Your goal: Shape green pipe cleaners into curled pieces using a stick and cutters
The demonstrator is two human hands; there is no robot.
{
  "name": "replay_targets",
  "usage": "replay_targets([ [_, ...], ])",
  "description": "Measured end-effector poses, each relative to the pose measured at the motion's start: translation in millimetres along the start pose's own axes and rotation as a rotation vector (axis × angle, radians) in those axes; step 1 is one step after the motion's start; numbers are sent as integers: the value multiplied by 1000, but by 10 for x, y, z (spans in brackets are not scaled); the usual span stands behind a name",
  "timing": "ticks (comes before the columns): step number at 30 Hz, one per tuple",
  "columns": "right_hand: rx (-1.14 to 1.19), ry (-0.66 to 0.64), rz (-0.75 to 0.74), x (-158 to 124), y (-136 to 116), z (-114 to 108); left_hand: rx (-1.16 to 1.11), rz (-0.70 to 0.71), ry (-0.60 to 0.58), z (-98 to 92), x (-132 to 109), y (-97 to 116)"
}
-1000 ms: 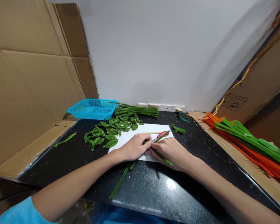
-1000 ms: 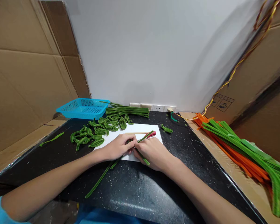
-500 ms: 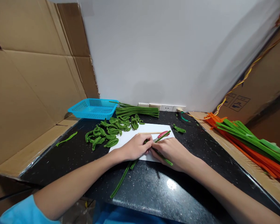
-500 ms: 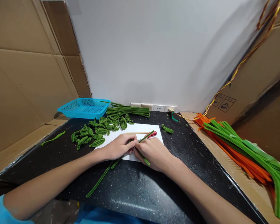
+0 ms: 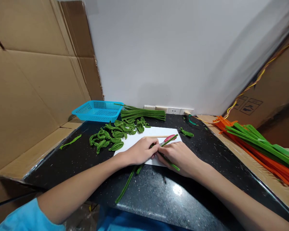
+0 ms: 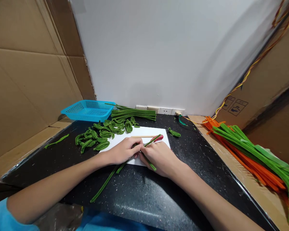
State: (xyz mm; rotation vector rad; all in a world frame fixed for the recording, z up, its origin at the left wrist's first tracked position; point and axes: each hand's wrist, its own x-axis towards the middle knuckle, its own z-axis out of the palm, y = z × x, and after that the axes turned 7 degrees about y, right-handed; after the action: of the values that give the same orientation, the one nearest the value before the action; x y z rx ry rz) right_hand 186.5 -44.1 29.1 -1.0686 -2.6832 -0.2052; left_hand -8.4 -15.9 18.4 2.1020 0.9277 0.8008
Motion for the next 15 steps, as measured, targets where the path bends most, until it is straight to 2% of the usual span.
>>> replay_targets([
  [15, 25, -28, 0, 0, 29, 25, 73, 28, -6, -22, -5, 45],
])
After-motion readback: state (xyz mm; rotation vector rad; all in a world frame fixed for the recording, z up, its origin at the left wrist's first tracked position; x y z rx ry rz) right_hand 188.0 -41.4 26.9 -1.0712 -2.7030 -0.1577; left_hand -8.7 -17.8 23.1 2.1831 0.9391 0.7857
